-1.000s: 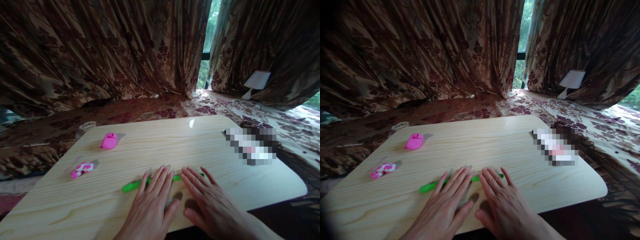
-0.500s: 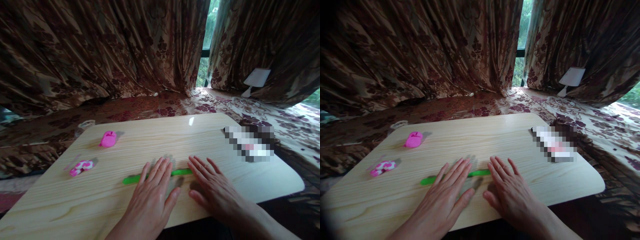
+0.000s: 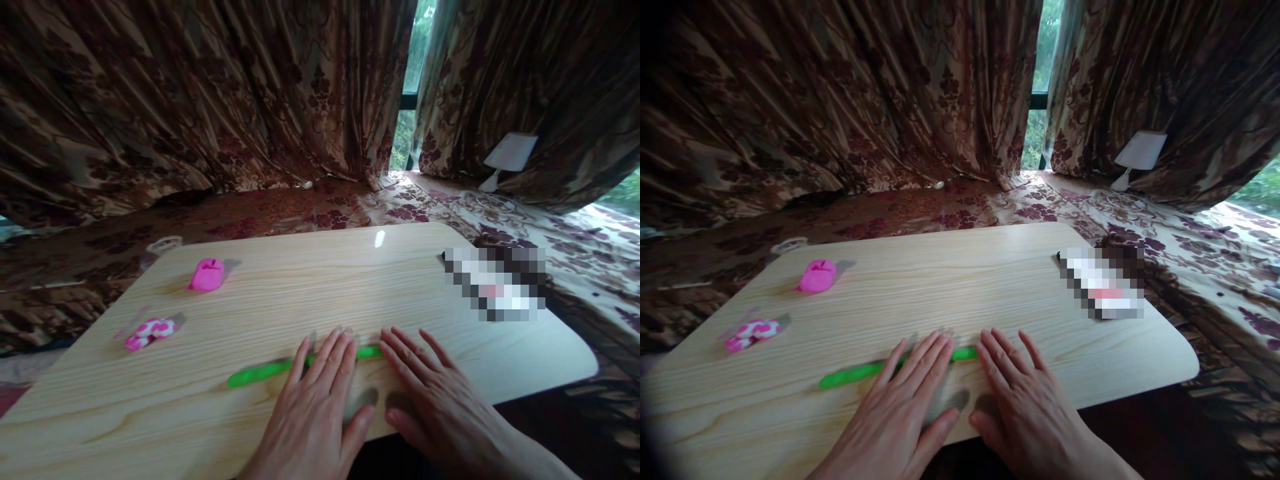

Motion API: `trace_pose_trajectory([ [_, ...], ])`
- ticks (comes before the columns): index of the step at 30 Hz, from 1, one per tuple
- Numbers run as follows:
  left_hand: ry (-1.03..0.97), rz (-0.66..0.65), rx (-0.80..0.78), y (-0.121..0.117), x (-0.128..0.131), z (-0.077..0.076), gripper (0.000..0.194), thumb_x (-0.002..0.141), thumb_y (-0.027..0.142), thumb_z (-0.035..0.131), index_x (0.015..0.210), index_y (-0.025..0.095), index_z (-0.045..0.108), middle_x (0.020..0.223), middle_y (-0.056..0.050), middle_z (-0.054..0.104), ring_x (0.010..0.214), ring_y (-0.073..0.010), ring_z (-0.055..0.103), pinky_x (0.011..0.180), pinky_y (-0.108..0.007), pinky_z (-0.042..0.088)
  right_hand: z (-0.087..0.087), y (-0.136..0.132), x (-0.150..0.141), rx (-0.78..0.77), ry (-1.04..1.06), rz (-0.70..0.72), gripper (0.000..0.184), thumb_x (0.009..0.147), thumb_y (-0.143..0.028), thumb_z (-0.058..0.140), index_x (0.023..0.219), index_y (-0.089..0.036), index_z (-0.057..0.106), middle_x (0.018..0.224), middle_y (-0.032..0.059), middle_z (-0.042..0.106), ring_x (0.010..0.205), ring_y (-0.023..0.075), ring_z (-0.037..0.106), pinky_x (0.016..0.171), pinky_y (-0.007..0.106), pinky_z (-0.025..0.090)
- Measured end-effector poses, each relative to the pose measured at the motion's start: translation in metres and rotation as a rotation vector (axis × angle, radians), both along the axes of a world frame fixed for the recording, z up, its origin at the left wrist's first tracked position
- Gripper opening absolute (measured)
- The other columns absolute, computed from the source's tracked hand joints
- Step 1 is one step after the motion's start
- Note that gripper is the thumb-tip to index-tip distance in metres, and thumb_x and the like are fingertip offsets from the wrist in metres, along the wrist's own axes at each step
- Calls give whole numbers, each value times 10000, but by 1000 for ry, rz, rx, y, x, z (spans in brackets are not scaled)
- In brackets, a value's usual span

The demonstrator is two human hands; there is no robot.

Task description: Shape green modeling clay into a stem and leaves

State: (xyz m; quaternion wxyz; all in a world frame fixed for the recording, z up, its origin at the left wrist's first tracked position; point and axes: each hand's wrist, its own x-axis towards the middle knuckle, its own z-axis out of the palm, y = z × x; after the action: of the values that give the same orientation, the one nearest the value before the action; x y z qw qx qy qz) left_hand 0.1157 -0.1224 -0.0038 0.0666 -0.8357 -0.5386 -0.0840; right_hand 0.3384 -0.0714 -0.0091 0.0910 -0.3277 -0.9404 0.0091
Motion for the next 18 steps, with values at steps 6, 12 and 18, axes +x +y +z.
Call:
trace_pose_trajectory([
  [6, 12, 19, -12, 1, 0, -1, 629, 897, 491, 320, 1433, 187, 195, 1487, -53, 252, 1359, -213, 240, 1111, -464, 171, -1, 0, 0, 7, -28, -13, 676, 862, -404, 442, 1439, -158, 192, 1484, 65, 239, 1359, 250, 244, 1091, 499, 227],
  [12, 11, -65, 2, -3, -3, -1, 682, 877, 514, 356, 1439, 177, 165, 1484, -50, 256, 1363, -210, 229, 1123, -436, 142, 0, -1, 1, 26, -34, 58, 698, 863, -455, 436, 1440, -147, 191, 1475, 69, 257, 1358, 249, 245, 1096, 478, 223],
  [18, -23, 11, -51, -1, -4, 1, 639, 898, 485, 329, 1440, 191, 160, 1488, -56, 244, 1359, -221, 238, 1108, -460, 196, 2, 0, -1, 23, -17, -13, 667, 872, -421, 433, 1437, -154, 200, 1468, 77, 279, 1349, 251, 270, 1088, 492, 226],
])
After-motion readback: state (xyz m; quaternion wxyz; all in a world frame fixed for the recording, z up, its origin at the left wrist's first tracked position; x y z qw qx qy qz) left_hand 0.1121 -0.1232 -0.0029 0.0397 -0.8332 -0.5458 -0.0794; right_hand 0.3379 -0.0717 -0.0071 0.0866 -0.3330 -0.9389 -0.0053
